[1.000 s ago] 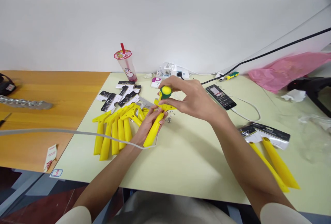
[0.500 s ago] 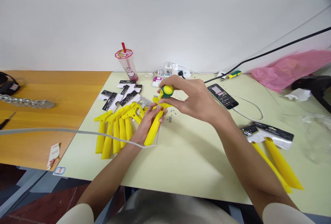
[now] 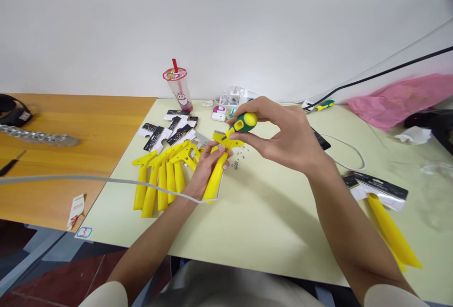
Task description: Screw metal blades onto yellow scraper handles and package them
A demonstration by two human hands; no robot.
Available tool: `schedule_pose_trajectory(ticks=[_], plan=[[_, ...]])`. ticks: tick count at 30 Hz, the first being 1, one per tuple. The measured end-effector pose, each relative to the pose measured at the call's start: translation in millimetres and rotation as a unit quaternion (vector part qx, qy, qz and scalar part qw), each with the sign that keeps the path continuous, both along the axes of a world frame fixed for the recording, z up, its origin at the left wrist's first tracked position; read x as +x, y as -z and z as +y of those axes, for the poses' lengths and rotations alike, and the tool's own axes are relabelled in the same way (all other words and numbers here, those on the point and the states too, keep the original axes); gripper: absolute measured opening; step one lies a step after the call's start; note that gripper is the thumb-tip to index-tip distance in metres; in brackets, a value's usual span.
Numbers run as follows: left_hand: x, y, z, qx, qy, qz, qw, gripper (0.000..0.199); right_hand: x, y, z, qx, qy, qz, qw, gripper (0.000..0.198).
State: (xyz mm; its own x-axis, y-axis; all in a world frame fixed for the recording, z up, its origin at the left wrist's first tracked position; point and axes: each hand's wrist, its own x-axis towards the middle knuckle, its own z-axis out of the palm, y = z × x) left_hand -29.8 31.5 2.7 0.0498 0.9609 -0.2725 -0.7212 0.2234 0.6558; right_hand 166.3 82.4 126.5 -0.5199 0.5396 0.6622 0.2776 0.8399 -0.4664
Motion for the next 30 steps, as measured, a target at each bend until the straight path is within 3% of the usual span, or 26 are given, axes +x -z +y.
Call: schedule_pose_trajectory(ticks=[9,21,30], plan=[[1,5.2,0,0.011,-0.005,0.0,1.0,0.051,-2,6,3,0.006,0.024,-0.013,1.0,0.024],[1,-0.3,1,-0.011,-0.04,0.017,0.999,0.057,-9,21,13,-0.012,0.042,0.022,0.999,0.046],[-1,1.2,2,-0.008,-0.057,0.026,0.998,0.063,-17,26,9,-0.027,0.039,0.047,0.998,0.037]])
